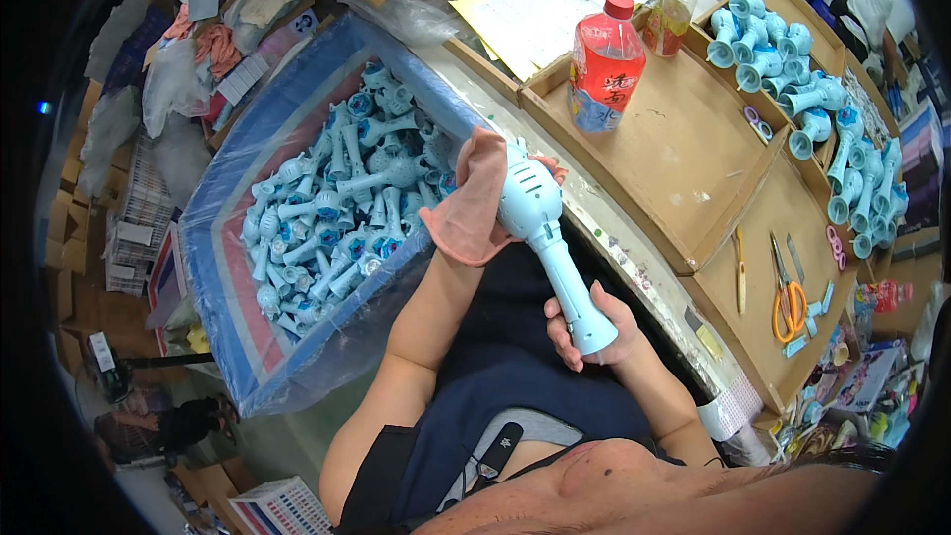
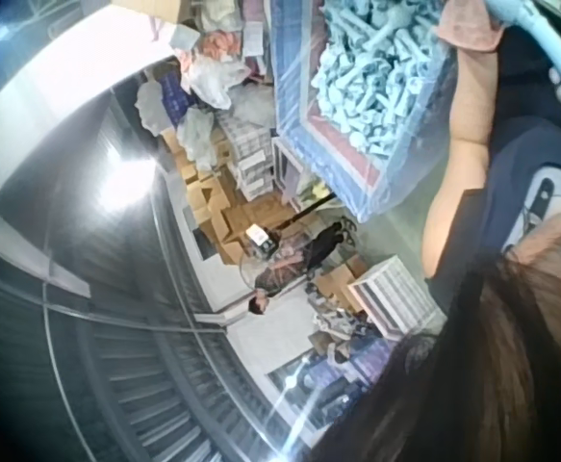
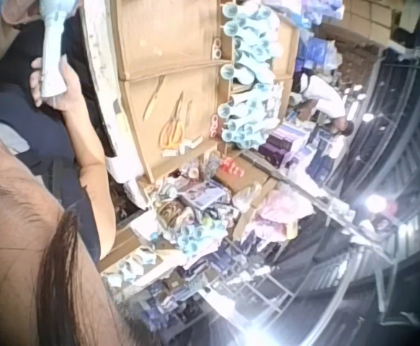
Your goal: The person assembles light-up baton toys by inserting batteries, attaching stickers, and using a screwdriver to secure parts. They wipe each baton with a cloth and place finished units into a large bin.
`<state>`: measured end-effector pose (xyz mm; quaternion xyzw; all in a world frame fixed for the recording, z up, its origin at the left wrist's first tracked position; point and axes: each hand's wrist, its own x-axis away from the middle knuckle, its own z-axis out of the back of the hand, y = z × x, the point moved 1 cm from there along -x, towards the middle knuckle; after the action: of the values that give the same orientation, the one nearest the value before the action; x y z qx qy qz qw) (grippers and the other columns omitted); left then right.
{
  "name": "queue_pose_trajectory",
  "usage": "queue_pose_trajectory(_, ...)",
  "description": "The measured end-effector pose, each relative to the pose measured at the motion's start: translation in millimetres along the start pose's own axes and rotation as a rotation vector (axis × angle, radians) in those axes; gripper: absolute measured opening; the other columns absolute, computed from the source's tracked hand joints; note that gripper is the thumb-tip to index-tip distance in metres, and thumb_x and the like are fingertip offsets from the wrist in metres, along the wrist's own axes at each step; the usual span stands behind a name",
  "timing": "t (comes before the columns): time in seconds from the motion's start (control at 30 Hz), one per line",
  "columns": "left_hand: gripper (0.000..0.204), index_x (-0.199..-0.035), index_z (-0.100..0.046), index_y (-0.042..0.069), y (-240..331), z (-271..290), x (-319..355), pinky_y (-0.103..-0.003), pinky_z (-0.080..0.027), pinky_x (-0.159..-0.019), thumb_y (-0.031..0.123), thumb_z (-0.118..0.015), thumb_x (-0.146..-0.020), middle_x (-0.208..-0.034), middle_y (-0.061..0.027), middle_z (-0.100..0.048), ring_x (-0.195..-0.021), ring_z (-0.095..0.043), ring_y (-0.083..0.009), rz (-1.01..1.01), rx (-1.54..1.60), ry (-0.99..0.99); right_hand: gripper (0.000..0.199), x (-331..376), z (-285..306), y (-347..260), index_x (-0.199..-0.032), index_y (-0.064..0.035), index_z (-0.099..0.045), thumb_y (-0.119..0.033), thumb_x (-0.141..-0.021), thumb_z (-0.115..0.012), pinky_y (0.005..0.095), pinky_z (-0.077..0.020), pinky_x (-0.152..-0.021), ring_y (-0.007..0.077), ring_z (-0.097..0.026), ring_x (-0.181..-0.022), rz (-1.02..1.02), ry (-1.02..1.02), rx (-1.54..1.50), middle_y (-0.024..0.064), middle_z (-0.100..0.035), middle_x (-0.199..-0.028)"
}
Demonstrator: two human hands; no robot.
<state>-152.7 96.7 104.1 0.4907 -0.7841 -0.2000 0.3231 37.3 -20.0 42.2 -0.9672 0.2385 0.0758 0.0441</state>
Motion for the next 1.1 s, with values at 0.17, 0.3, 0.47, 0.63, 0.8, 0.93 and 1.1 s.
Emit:
queue_pose_trajectory(0.17,0.067,-0.114,-0.054,-0.005,-2,-1,5,-0.044,-0.054,-0.082,0.058,-0.052,-0.091,-0.108,-0.0185,-0.061,-0.096,-0.064,-0.0288,-0.017,0.082,-0.114,0.06,-6,-6,-2,-0.13,-0.0001,-0.044,-0.051,-0.098,-0.041,0.0353,-0.0483,-0.066,0.0212,-0.055,-0.072,0.021,0.099,-0.1,0.0108,-0.057,-0.098)
queue_pose_trajectory(0.3,0.065,-0.117,-0.052,-0.008,-8,8,4,-0.045,-0.053,-0.085,0.053,-0.052,-0.092,-0.112,-0.02,-0.06,-0.098,-0.063,-0.0301,-0.031,0.101,-0.117,0.053,-14,-7,-1,-0.119,-0.0024,-0.048,-0.051,-0.098,-0.039,0.0364,-0.0474,-0.067,0.0186,-0.052,-0.072,-0.015,0.095,-0.076,0.0061,-0.051,-0.087)
queue_pose_trajectory(0.47,0.061,-0.123,-0.051,-0.007,-16,19,0,-0.045,-0.048,-0.093,0.047,-0.05,-0.094,-0.116,-0.0177,-0.06,-0.105,-0.06,-0.0299,-0.009,0.121,-0.11,0.056,-15,-9,3,-0.105,-0.0042,-0.047,-0.058,-0.095,-0.039,0.0378,-0.0502,-0.07,0.0183,-0.052,-0.071,-0.004,0.166,0.063,0.0045,-0.047,-0.078)
queue_pose_trajectory(0.63,0.046,-0.124,-0.056,0.01,-8,12,4,-0.037,-0.036,-0.107,0.037,-0.058,-0.086,-0.118,-0.0075,-0.061,-0.117,-0.052,-0.0225,-0.613,-1.206,-0.176,0.063,-17,0,3,-0.092,-0.0045,-0.049,-0.065,-0.094,-0.031,0.0447,-0.0526,-0.079,0.0214,-0.051,-0.069,0.016,0.347,0.354,0.0063,-0.047,-0.074)
queue_pose_trajectory(0.8,0.057,-0.124,-0.054,0.016,2,4,3,-0.034,-0.034,-0.107,0.03,-0.068,-0.071,-0.125,-0.0081,-0.052,-0.124,-0.045,-0.0241,-0.882,-2.016,-0.128,0.061,-18,4,7,-0.088,-0.0054,-0.047,-0.063,-0.096,-0.027,0.0478,-0.0518,-0.084,0.02,-0.048,-0.067,0.086,0.172,0.182,0.0062,-0.045,-0.072)
queue_pose_trajectory(0.93,0.071,-0.129,-0.049,0.014,-3,9,-3,-0.034,-0.042,-0.1,0.029,-0.074,-0.064,-0.128,-0.0105,-0.048,-0.124,-0.046,-0.0274,-0.687,-1.903,-0.129,0.063,-15,4,12,-0.086,-0.0057,-0.046,-0.064,-0.095,-0.026,0.0495,-0.0506,-0.087,0.0189,-0.046,-0.064,0.128,0.169,0.109,0.0053,-0.044,-0.07)
queue_pose_trajectory(1.1,0.077,-0.139,-0.035,0.009,-12,18,-1,-0.034,-0.027,-0.111,0.042,-0.061,-0.075,-0.14,-0.0125,-0.038,-0.135,-0.031,-0.0252,-0.734,-2.027,-0.153,0.063,-17,6,12,-0.086,-0.0055,-0.046,-0.065,-0.095,-0.028,0.05,-0.0499,-0.088,0.0189,-0.046,-0.065,0.133,0.165,0.151,0.0057,-0.046,-0.071)
